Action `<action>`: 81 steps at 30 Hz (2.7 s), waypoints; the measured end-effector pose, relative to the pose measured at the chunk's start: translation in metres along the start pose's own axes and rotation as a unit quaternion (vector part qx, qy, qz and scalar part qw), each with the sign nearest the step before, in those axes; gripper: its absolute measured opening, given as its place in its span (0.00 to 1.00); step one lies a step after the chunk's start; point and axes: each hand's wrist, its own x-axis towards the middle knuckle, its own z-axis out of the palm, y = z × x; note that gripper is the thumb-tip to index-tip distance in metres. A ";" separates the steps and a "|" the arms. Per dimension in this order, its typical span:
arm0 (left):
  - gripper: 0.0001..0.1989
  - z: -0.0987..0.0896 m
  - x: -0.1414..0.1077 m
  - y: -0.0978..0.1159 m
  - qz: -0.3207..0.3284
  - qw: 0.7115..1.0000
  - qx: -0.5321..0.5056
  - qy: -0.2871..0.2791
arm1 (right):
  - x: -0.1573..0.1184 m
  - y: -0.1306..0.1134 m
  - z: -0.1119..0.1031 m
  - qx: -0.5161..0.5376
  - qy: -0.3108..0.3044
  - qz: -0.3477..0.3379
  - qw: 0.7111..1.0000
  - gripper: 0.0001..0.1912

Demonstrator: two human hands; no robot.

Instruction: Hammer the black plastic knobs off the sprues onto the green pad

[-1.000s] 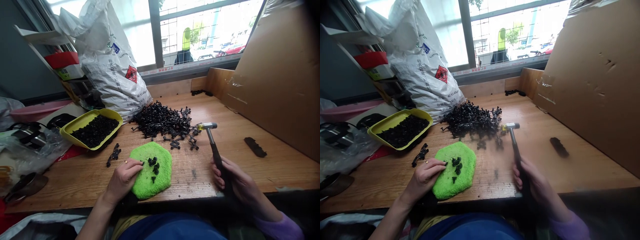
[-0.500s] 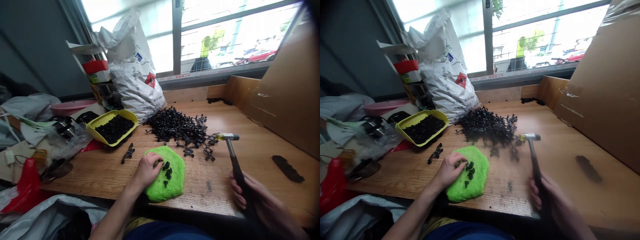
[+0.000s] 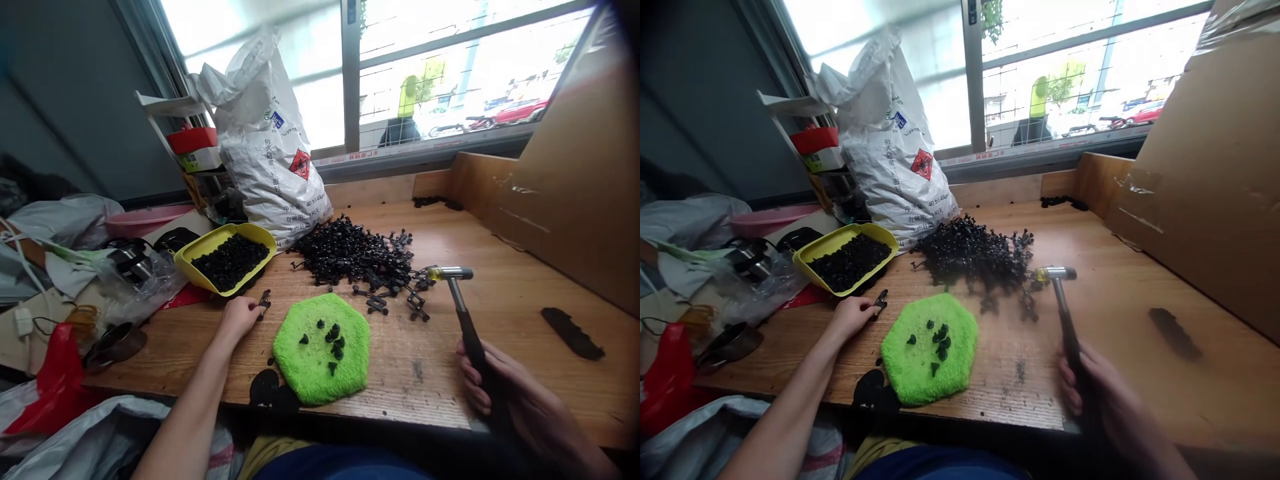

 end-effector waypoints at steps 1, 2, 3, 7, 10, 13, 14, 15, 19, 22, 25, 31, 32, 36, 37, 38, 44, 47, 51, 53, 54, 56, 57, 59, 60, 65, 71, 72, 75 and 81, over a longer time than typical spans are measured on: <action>0.10 0.002 -0.002 0.000 0.002 1.000 -0.022 -0.004 | 0.000 0.000 0.000 0.005 -0.005 0.000 1.000 0.10; 0.11 0.004 -0.007 0.003 -0.003 0.998 -0.065 -0.013 | -0.001 0.000 0.000 0.011 -0.010 0.000 1.000 0.10; 0.12 0.006 -0.015 0.007 -0.014 0.991 -0.132 -0.027 | -0.001 0.000 0.000 0.016 -0.013 -0.001 1.000 0.09; 0.17 0.012 -0.048 0.026 -0.077 0.896 -0.427 -0.097 | 0.001 0.002 -0.003 0.022 -0.023 -0.005 0.999 0.09; 0.16 0.010 -0.062 0.034 -0.081 0.879 -0.458 -0.106 | 0.001 0.002 -0.004 0.018 -0.032 -0.011 0.999 0.09; 0.17 0.002 -0.069 0.039 -0.060 0.881 -0.455 -0.118 | 0.002 0.002 -0.004 0.016 -0.040 -0.015 0.999 0.08; 0.18 -0.002 -0.071 0.041 -0.045 0.882 -0.452 -0.124 | 0.002 0.002 -0.003 0.015 -0.042 -0.015 0.999 0.07; 0.17 -0.004 -0.073 0.043 -0.027 0.886 -0.444 -0.130 | 0.002 0.002 -0.003 0.015 -0.045 -0.016 0.999 0.07; 0.10 -0.010 -0.082 0.052 0.064 0.918 -0.362 -0.148 | 0.001 0.001 -0.003 0.018 -0.063 -0.019 0.998 0.08; 0.10 -0.009 -0.085 0.055 0.122 0.941 -0.290 -0.125 | 0.001 0.002 -0.005 0.021 -0.071 -0.019 0.997 0.08; 0.11 -0.006 -0.086 0.055 0.144 0.965 -0.194 -0.098 | 0.001 0.003 -0.006 0.028 -0.075 -0.018 0.997 0.08; 0.14 0.006 -0.079 0.051 0.231 0.960 -0.120 -0.106 | 0.001 0.003 -0.007 0.027 -0.078 -0.025 0.996 0.09; 0.13 0.009 -0.077 0.051 0.245 0.958 -0.105 -0.105 | 0.001 0.003 -0.007 0.028 -0.076 -0.025 0.996 0.09; 0.07 0.020 -0.066 0.056 0.225 0.967 -0.083 -0.091 | 0.002 0.002 -0.006 0.034 -0.074 -0.024 0.996 0.09; 0.06 0.023 -0.064 0.058 0.203 0.970 -0.092 -0.094 | 0.002 0.002 -0.006 0.035 -0.074 -0.024 0.996 0.09; 0.06 0.026 -0.062 0.060 0.180 0.973 -0.104 -0.098 | 0.002 0.002 -0.006 0.035 -0.074 -0.023 0.996 0.09; 0.11 0.024 -0.062 0.069 0.073 0.959 -0.261 -0.083 | 0.001 0.002 -0.006 0.037 -0.071 -0.024 0.996 0.09; 0.13 0.010 -0.068 0.068 -0.009 0.897 -0.434 -0.079 | 0.001 0.002 -0.006 0.039 -0.078 -0.021 0.996 0.09; 0.13 -0.001 -0.075 0.065 -0.079 0.815 -0.565 -0.102 | 0.002 0.002 -0.006 0.026 -0.081 -0.013 0.996 0.09; 0.13 0.000 -0.076 0.064 -0.099 0.801 -0.579 -0.112 | 0.002 0.003 -0.005 0.021 -0.073 -0.016 0.997 0.09; 0.14 0.002 -0.077 0.064 -0.107 0.796 -0.585 -0.113 | 0.001 0.003 -0.005 0.020 -0.070 -0.018 0.997 0.09; 0.14 0.005 -0.077 0.064 -0.115 0.782 -0.602 -0.110 | 0.001 0.002 -0.005 0.019 -0.063 -0.018 0.998 0.08; 0.14 0.006 -0.077 0.063 -0.114 0.777 -0.608 -0.113 | 0.000 0.002 -0.005 0.018 -0.058 -0.018 0.998 0.08; 0.14 0.007 -0.077 0.061 -0.115 0.780 -0.600 -0.134 | -0.001 0.002 -0.005 0.016 -0.050 -0.015 0.999 0.07; 0.13 0.007 -0.077 0.060 -0.119 0.787 -0.588 -0.145 | -0.001 0.001 -0.005 0.014 -0.046 -0.014 0.999 0.07; 0.13 0.011 -0.072 0.055 -0.151 0.805 -0.552 -0.157 | -0.002 -0.001 -0.003 0.010 -0.028 -0.009 1.000 0.07; 0.14 0.020 -0.065 0.058 -0.159 0.793 -0.567 -0.157 | -0.003 -0.005 0.004 -0.001 -0.008 0.008 1.000 0.08; 0.14 0.021 -0.064 0.059 -0.159 0.793 -0.566 -0.157 | -0.003 -0.006 0.005 -0.003 -0.005 0.010 1.000 0.08; 0.13 0.023 -0.062 0.062 -0.163 0.797 -0.560 -0.159 | -0.002 -0.005 0.004 0.008 0.001 0.021 1.000 0.08; 0.11 0.026 -0.058 0.063 -0.166 0.808 -0.543 -0.155 | -0.003 -0.002 0.003 0.001 -0.004 0.003 1.000 0.08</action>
